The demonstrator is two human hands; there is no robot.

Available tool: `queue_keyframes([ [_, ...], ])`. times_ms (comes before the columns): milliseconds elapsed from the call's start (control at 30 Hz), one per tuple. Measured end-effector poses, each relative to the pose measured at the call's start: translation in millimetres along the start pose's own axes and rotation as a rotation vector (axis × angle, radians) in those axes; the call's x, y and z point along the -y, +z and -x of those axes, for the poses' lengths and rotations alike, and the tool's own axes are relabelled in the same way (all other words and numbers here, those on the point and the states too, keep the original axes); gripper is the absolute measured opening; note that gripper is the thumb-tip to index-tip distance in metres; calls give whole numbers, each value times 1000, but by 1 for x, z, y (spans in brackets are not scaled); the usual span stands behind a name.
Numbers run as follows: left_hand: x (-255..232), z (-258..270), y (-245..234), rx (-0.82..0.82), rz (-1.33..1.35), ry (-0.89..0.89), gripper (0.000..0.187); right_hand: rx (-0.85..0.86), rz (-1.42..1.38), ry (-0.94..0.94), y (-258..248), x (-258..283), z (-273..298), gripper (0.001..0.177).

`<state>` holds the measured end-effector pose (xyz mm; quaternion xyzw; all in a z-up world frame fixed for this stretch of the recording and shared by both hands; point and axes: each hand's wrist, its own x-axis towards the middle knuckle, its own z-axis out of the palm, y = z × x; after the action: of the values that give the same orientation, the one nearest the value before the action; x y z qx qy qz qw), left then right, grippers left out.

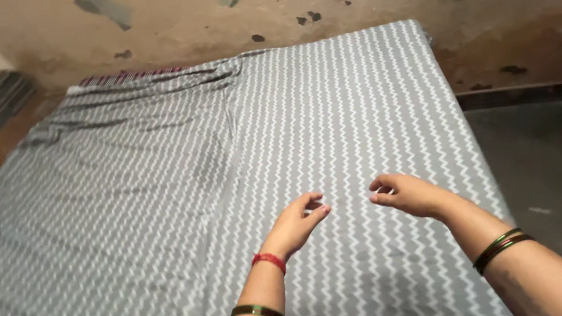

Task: The person spreads a gray and white zigzag-patterned sheet over a mattress, smoothing it out and tucking the edges under. They adjust the sheet repeatedly to ensure it is flat and properly aligned on the bed frame.

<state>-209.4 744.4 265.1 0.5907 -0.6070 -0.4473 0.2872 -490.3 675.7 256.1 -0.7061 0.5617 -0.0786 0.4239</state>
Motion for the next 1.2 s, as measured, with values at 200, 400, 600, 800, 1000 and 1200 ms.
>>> queue_keyframes([
  [200, 51, -12, -55, 30, 26, 28, 54, 4, -20, 48, 41, 40, -18, 51],
  [400, 72, -20, -55, 57, -15, -5, 56, -27, -30, 40, 48, 21, -51, 51],
  [600, 80, 0, -60, 28, -115, -54, 57, 68, -92, 35, 59, 19, -77, 51],
  [800, 82, 32, -93, -3, -50, -216, 60, 169, -106, 22, 76, 56, -96, 51],
  [1000, 119, 43, -144, -28, -27, -231, 60, 150, -96, 58, 102, 92, -111, 51],
  [1200, 182, 55, -238, -10, -70, -138, 57, 58, -36, 20, 161, 149, -147, 51],
])
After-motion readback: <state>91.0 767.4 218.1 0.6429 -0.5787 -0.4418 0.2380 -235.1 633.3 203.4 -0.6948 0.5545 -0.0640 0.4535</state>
